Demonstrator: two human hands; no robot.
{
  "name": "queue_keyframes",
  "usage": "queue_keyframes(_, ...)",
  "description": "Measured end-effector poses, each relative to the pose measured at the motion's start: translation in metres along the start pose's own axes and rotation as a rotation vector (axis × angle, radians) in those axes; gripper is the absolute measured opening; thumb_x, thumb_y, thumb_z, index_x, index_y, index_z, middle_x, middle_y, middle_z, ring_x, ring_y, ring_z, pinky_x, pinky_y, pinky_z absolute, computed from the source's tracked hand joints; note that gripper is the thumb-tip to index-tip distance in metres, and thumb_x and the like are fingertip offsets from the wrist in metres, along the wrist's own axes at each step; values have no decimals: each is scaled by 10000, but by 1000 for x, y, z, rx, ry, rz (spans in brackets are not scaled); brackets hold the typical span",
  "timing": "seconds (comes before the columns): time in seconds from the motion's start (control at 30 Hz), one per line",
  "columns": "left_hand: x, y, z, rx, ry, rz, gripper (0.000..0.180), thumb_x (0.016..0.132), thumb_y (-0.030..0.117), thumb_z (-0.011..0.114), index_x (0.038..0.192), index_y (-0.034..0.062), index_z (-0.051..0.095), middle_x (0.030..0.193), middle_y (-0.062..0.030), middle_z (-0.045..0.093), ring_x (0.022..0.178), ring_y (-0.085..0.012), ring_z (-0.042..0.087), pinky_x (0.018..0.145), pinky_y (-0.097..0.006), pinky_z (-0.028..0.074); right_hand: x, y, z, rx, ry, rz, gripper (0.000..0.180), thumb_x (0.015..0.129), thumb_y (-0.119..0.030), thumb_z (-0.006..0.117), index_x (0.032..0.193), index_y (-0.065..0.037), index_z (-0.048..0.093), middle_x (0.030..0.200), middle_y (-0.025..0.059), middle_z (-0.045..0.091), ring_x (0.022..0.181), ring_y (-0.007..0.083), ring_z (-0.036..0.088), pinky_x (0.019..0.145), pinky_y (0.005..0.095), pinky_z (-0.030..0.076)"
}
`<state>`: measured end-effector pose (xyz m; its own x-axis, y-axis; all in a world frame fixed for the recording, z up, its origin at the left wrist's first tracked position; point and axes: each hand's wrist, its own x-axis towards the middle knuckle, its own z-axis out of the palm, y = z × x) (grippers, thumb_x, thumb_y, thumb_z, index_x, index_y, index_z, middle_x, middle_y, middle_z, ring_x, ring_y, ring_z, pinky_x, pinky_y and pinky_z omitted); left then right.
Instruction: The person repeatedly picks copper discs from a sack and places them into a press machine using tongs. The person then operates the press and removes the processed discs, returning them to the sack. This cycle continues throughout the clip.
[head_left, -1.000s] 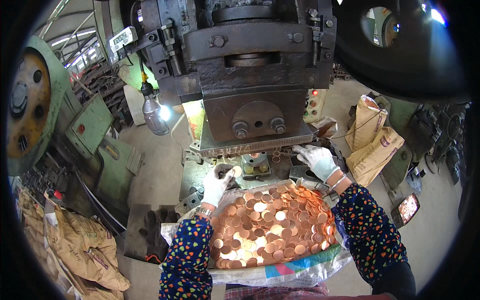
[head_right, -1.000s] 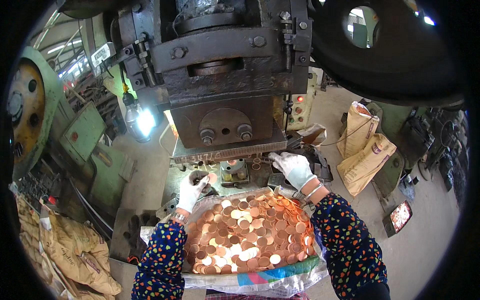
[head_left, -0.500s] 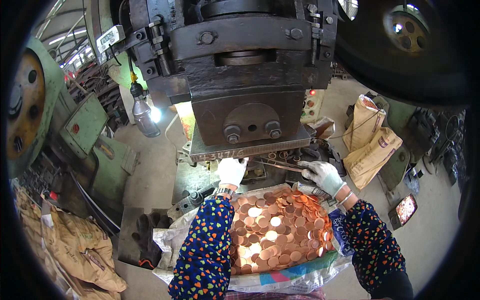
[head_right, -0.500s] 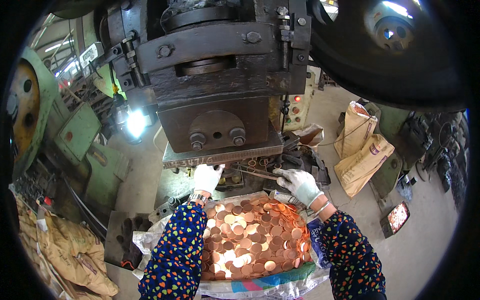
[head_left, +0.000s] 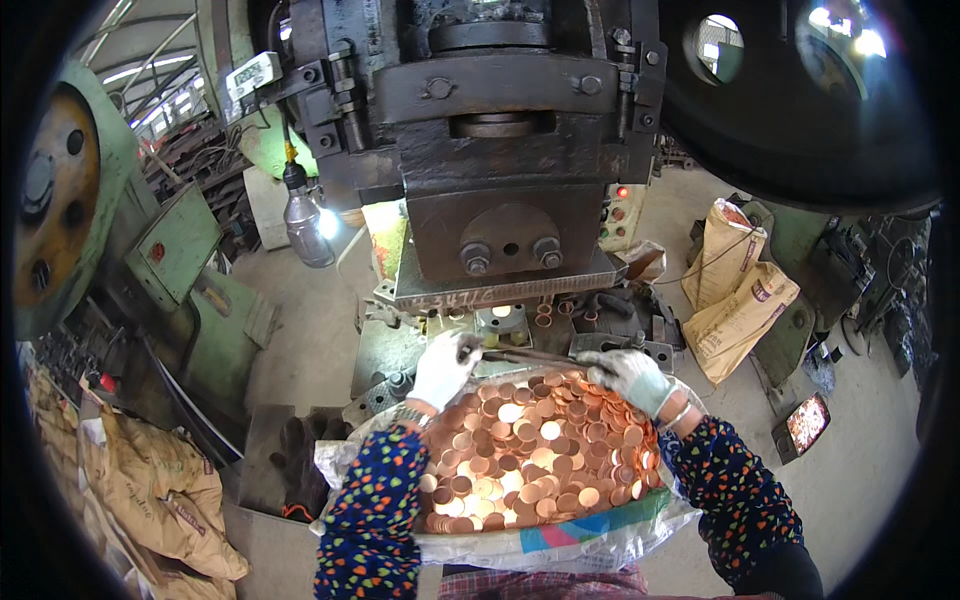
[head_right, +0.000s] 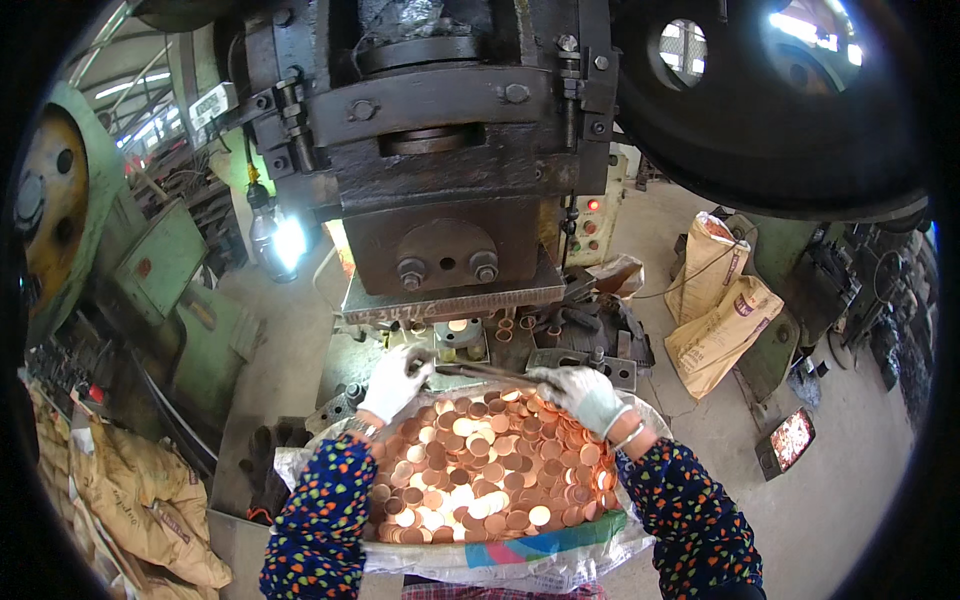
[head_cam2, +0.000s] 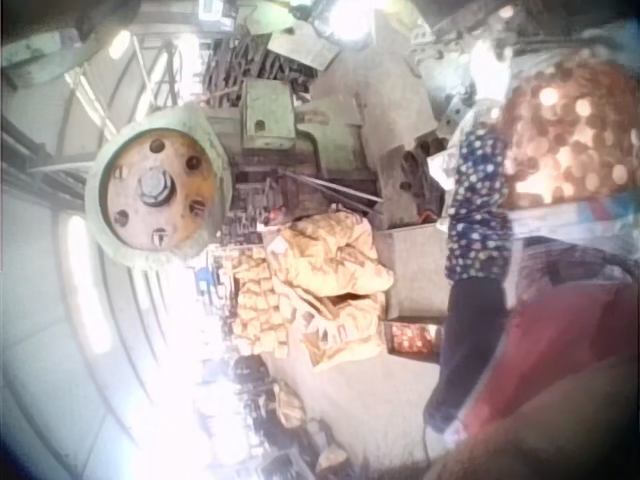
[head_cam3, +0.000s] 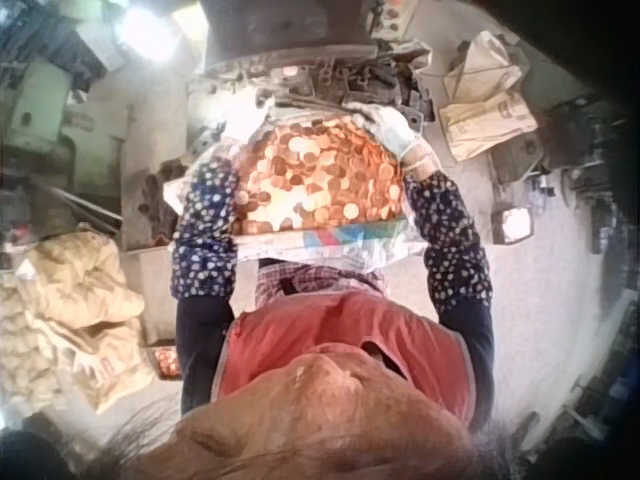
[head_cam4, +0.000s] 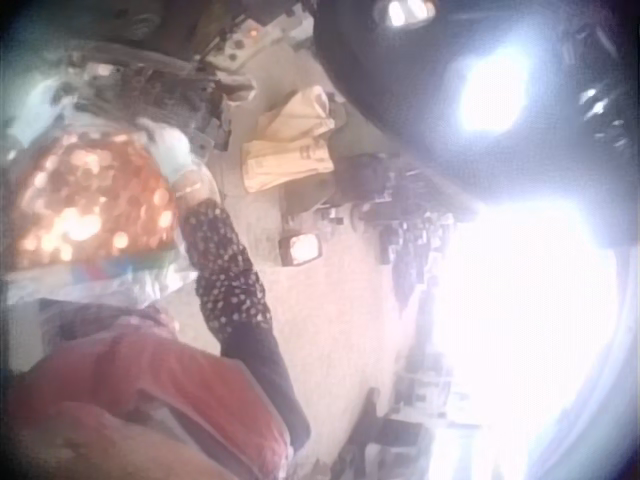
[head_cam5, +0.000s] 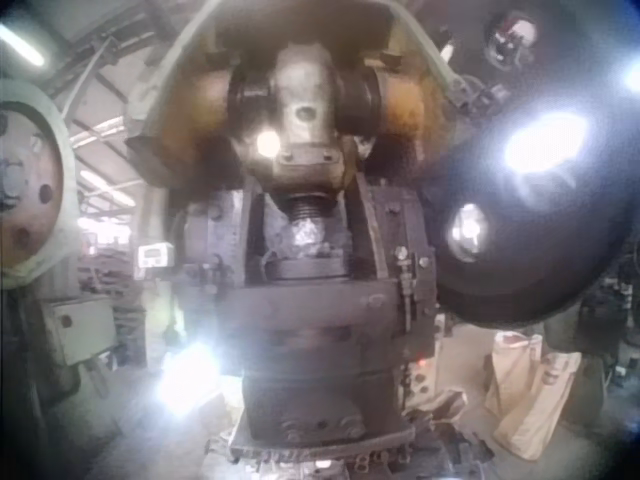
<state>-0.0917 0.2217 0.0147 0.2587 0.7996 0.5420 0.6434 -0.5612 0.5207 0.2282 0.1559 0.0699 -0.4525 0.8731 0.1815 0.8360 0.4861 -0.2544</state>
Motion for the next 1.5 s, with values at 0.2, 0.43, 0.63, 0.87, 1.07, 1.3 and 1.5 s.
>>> queue_keyframes(0.2, -94, -2, -77, -101, -472, -13, 299, 837, 225, 650, 1093, 71, 642, 1047, -125, 652, 967, -292, 617, 865, -355, 485, -56, -16, 17, 231, -105, 0, 356, 906, -311, 542, 1217, -146, 596, 925, 176, 657, 838, 323, 640, 724, 398, 498)
queue_keyframes(0.43, -160, -1, -109, 248, -625, -117, 438, 703, 334, 742, 1072, 116, 653, 1046, -86, 607, 975, -272, 587, 845, -380, 478, -83, -25, 22, 429, -202, 137, 327, 898, -252, 572, 1138, -37, 631, 851, 189, 656, 776, 299, 658, 686, 364, 502)
queue_keyframes(0.63, -178, -2, -103, 438, -623, -229, 447, 688, 357, 749, 1052, 123, 639, 1012, -102, 591, 969, -293, 585, 829, -412, 486, -93, -36, 33, 392, -170, 71, 313, 898, -240, 568, 1122, -35, 639, 801, 178, 650, 686, 282, 634, 636, 359, 489)
queue_keyframes(0.87, -183, 4, -77, 368, -387, -249, 341, 800, 351, 659, 1039, 111, 618, 973, -90, 622, 887, -281, 617, 771, -396, 503, -99, -48, 33, 398, -169, 131, 342, 896, -281, 580, 1118, -29, 638, 825, 184, 649, 690, 291, 638, 631, 357, 496)
queue_keyframes(1.07, -163, 1, -69, 130, -352, -309, 257, 819, 316, 641, 976, 113, 647, 942, -91, 669, 896, -280, 631, 768, -392, 499, -103, -43, 34, 375, -144, 105, 306, 885, -247, 597, 1085, -21, 646, 889, 184, 659, 805, 319, 645, 702, 371, 510)
queue_keyframes(1.3, -154, -1, -76, 98, -390, -254, 250, 798, 300, 653, 1007, 163, 658, 1005, -92, 651, 935, -282, 623, 794, -398, 497, -99, -33, 23, 387, -135, 149, 349, 898, -256, 591, 1136, -4, 626, 842, 144, 678, 744, 238, 656, 679, 333, 517)
queue_keyframes(1.5, -158, 0, -73, 278, -480, -108, 377, 726, 341, 730, 1035, 133, 669, 1052, -67, 617, 945, -254, 602, 822, -364, 500, -85, -35, -4, 470, -91, 235, 374, 899, -247, 586, 1166, 13, 609, 787, 149, 659, 706, 165, 640, 680, 296, 497)
